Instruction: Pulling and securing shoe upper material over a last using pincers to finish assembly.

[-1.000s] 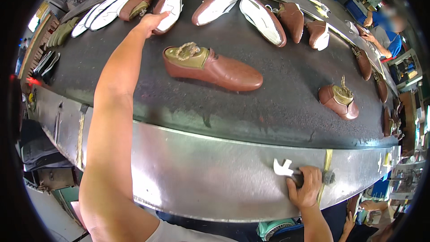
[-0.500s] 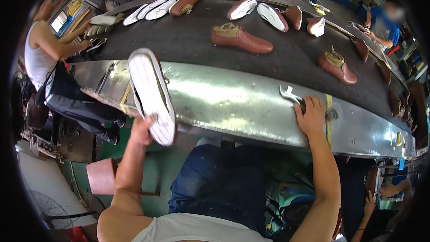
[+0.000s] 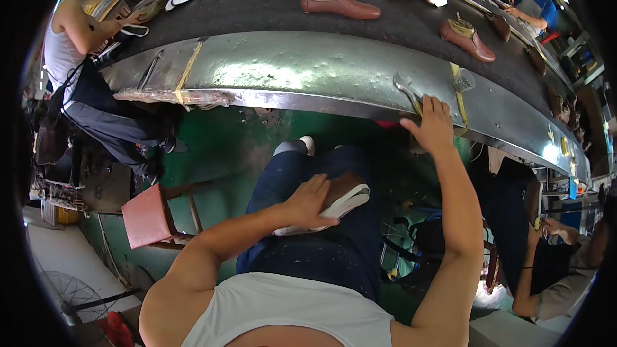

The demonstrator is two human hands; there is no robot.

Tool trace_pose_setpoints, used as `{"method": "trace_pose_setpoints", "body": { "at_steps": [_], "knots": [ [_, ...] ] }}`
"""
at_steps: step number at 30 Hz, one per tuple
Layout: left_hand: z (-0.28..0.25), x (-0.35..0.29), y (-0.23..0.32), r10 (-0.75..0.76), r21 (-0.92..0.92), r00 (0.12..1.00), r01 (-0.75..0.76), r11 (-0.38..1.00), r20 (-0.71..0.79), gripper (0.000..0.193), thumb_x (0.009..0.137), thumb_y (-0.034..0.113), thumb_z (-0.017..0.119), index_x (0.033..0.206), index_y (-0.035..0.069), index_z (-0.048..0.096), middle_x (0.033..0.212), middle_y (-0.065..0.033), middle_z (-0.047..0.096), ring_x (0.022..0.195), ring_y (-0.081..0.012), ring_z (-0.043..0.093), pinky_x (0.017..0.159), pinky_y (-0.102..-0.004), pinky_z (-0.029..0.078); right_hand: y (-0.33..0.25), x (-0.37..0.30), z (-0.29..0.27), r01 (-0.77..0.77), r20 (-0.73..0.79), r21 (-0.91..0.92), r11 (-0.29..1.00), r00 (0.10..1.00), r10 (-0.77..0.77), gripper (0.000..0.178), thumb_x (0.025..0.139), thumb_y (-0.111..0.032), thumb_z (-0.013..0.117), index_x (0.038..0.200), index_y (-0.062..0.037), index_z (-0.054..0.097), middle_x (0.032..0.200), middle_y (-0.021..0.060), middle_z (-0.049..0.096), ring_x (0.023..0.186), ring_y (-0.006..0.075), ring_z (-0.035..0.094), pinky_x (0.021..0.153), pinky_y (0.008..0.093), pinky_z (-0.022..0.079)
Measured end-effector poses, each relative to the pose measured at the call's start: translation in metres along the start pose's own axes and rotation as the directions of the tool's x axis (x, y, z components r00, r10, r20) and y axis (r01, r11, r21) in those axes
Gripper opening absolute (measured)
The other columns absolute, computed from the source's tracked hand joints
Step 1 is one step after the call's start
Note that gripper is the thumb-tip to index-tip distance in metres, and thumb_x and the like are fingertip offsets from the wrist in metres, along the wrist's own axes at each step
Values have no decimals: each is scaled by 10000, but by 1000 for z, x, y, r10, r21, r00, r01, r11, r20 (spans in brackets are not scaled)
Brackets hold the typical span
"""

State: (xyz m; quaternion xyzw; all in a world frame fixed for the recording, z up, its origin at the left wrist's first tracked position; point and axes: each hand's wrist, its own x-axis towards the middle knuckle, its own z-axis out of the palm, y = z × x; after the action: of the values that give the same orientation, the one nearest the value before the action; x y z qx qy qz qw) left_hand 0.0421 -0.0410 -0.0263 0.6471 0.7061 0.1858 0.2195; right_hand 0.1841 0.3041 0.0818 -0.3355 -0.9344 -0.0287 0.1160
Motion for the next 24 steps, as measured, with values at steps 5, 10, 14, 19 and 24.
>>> {"method": "trace_pose_setpoints", "body": {
  "at_steps": [5,10,14,19,24],
  "knots": [
    [-13,99,33,-217,-76,918,256,964,332,903,787,596,708,1428,6,467,1352,-288,553,1246,-447,548,1021,-496,467,0,-59,-4,-36,57,101,994,998,30,613,851,-188,741,1375,4,485,1299,206,574,1208,415,538,1025,450,442],
    [-35,92,-6,-187,-882,979,15,472,-83,708,872,254,788,1451,9,463,1362,-135,569,1238,-220,546,1045,-335,449,-65,-161,-40,-339,324,680,650,934,148,336,940,-141,623,1239,8,580,923,99,659,804,181,636,757,314,515],
    [-65,48,6,-119,-960,986,-81,267,-117,749,906,129,752,1528,119,337,1275,-44,571,1172,-148,544,1018,-314,451,-104,-222,-47,-541,588,784,304,804,-87,311,993,-216,590,1228,-13,600,913,40,671,762,96,594,714,264,495],
    [-66,31,1,-105,-936,985,-95,340,-138,685,955,190,695,1530,131,328,1313,-51,537,1224,-165,507,1060,-331,408,-131,-212,-48,-478,545,831,286,802,-243,331,1009,-226,569,1263,-15,583,913,39,664,749,96,567,704,275,493],
    [-59,22,-14,-17,-836,976,-176,520,-216,611,1028,303,577,1538,109,302,1397,-80,470,1311,-186,432,1121,-345,332,-132,-190,-50,-653,622,756,39,698,-355,350,1023,-239,556,1280,-3,571,1041,46,645,871,127,601,769,313,518]
  ]
}}
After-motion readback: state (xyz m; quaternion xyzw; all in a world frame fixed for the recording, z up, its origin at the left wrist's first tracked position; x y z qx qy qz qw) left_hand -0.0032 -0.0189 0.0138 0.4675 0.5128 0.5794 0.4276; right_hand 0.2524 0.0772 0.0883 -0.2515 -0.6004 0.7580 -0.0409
